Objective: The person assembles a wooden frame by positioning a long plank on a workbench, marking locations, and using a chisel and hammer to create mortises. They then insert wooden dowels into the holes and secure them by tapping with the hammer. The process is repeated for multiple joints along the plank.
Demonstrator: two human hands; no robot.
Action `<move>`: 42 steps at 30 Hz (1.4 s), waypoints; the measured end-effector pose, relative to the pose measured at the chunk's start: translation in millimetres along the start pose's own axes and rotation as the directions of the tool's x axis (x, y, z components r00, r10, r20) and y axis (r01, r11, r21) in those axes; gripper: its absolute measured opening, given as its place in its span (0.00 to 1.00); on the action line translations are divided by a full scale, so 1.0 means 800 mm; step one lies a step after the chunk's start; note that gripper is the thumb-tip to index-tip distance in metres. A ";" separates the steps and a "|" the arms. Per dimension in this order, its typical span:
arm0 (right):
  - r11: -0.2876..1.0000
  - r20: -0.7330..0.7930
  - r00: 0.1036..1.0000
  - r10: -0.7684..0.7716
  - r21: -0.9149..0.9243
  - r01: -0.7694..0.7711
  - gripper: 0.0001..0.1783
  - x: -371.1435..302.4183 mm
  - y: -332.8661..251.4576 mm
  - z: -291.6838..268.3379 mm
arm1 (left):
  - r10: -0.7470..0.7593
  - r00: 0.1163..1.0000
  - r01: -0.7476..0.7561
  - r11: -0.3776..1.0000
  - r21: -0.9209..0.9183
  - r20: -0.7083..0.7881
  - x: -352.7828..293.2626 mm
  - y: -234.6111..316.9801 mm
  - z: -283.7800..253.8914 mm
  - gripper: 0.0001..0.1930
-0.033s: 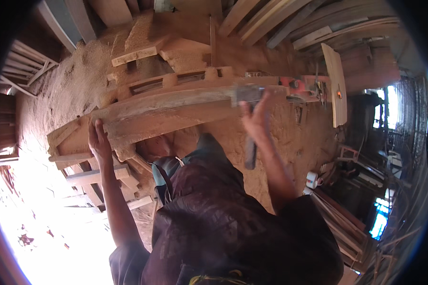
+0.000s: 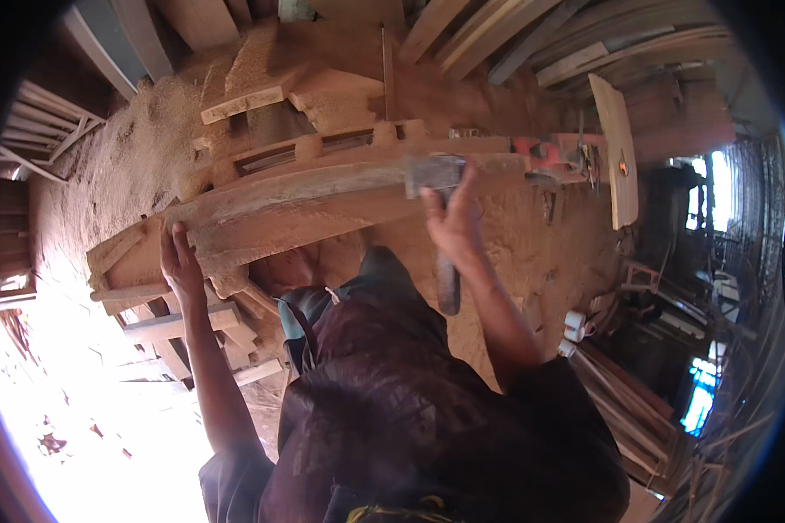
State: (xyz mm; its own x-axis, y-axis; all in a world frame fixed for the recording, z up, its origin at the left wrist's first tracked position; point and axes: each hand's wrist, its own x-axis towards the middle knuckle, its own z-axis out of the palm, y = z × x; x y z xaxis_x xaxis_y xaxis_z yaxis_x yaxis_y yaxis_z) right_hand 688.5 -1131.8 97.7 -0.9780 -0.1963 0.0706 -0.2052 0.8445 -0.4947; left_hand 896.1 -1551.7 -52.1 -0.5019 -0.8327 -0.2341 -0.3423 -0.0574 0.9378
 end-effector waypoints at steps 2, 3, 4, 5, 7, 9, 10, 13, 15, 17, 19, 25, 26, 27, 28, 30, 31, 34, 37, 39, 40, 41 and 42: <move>0.993 0.111 0.994 0.012 0.118 -0.025 0.54 -0.015 0.006 0.012 | -0.018 1.000 0.019 1.000 -0.019 0.019 0.001 0.000 -0.007 0.27; 0.991 0.116 0.993 -0.007 0.136 -0.009 0.53 -0.016 0.016 0.008 | -0.018 0.999 0.016 0.999 0.042 0.052 0.003 -0.001 -0.012 0.28; 0.982 0.093 0.990 -0.108 0.162 0.091 0.53 -0.018 0.025 0.002 | -0.048 0.995 0.041 0.996 0.085 0.091 0.005 -0.003 -0.015 0.29; 0.988 0.067 0.997 0.038 0.149 -0.048 0.53 -0.015 0.037 -0.012 | -0.083 0.995 0.076 0.990 0.121 0.060 0.007 -0.006 -0.018 0.30; 0.961 -0.029 0.972 0.233 0.157 -0.226 0.52 -0.011 0.052 -0.034 | -0.071 0.995 0.065 0.995 0.075 0.074 0.009 -0.013 -0.019 0.29; 0.972 -0.074 0.983 0.170 0.174 -0.155 0.52 -0.010 0.050 -0.038 | -0.041 0.996 0.038 0.999 0.033 0.082 0.011 -0.017 -0.015 0.29; 0.959 -0.104 0.966 0.237 0.185 -0.215 0.52 -0.010 0.045 -0.034 | -0.050 0.997 0.049 0.998 0.027 0.058 0.011 -0.017 -0.012 0.29; 0.993 0.010 0.999 -0.053 0.106 0.051 0.52 -0.034 0.010 0.004 | -0.048 0.997 0.046 0.998 0.041 0.064 0.011 -0.012 -0.010 0.29; 0.969 0.139 0.990 0.021 0.239 -0.054 0.52 -0.040 -0.002 0.013 | -0.078 0.996 0.075 0.995 0.063 0.040 0.013 -0.006 -0.013 0.29; 0.942 0.225 0.969 0.106 0.289 -0.170 0.52 -0.035 0.001 0.003 | -0.059 0.995 0.053 0.996 0.073 0.084 0.015 -0.002 -0.018 0.29; 0.922 0.230 0.946 0.230 0.260 -0.287 0.52 -0.015 0.018 -0.027 | -0.057 0.995 0.049 0.994 0.096 0.084 0.014 -0.003 -0.022 0.29; 0.927 0.098 0.955 0.280 0.231 -0.295 0.55 0.004 0.003 -0.024 | 0.005 0.998 -0.008 0.998 0.065 0.059 0.008 -0.009 -0.019 0.26; 0.916 0.176 0.954 0.242 0.283 -0.285 0.55 -0.006 -0.014 -0.002 | -0.013 0.999 0.010 0.998 0.063 0.051 0.008 -0.008 -0.019 0.26; 0.940 0.212 0.965 0.155 0.269 -0.210 0.54 -0.017 -0.033 0.022 | -0.013 0.998 0.009 0.998 0.068 0.057 0.009 -0.007 -0.019 0.26; 0.958 0.296 0.955 0.012 0.271 -0.096 0.53 -0.019 -0.044 0.036 | -0.014 0.998 0.011 0.998 0.058 0.054 0.010 -0.005 -0.020 0.26; 0.967 0.284 0.957 -0.054 0.253 -0.021 0.52 -0.020 -0.059 0.054 | -0.028 0.999 0.023 0.996 0.088 0.047 0.013 -0.002 -0.023 0.26; 0.950 0.279 0.947 -0.161 0.303 0.072 0.52 -0.016 -0.059 0.051 | -0.058 0.998 0.055 0.993 0.102 0.028 0.014 -0.001 -0.024 0.26; 0.959 0.248 0.964 -0.095 0.282 0.022 0.51 0.004 -0.040 0.012 | -0.049 0.998 0.044 0.994 0.101 0.047 0.014 -0.004 -0.026 0.25; 0.900 0.213 0.913 0.349 0.196 -0.389 0.50 0.011 -0.024 -0.025 | -0.035 0.998 0.033 0.999 0.040 0.046 0.008 -0.009 -0.024 0.25; 0.934 0.172 0.951 0.256 0.211 -0.289 0.51 0.003 -0.031 -0.020 | -0.053 0.998 0.053 0.998 0.017 0.023 0.005 -0.008 -0.021 0.25; 0.947 0.116 0.964 0.240 0.192 -0.259 0.51 -0.002 -0.039 -0.008 | -0.053 0.998 0.052 0.998 0.022 0.020 0.004 -0.008 -0.019 0.25; 0.966 0.152 0.981 0.118 0.209 -0.149 0.51 -0.010 -0.049 0.008 | -0.006 0.999 0.005 1.000 0.027 0.045 0.004 -0.006 -0.019 0.25; 0.976 0.159 0.987 0.008 0.215 -0.042 0.51 -0.018 -0.061 0.028 | -0.052 0.998 0.051 0.998 0.036 0.034 0.005 -0.004 -0.019 0.25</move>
State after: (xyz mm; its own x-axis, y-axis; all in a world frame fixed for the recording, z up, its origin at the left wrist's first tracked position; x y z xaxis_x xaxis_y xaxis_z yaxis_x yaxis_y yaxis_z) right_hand 713.6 -1181.7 101.4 -0.9612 -0.2664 -0.0718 -0.1507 0.7250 -0.6721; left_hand 907.3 -1562.8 -51.8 -0.5102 -0.8092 -0.2914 -0.3954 -0.0801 0.9150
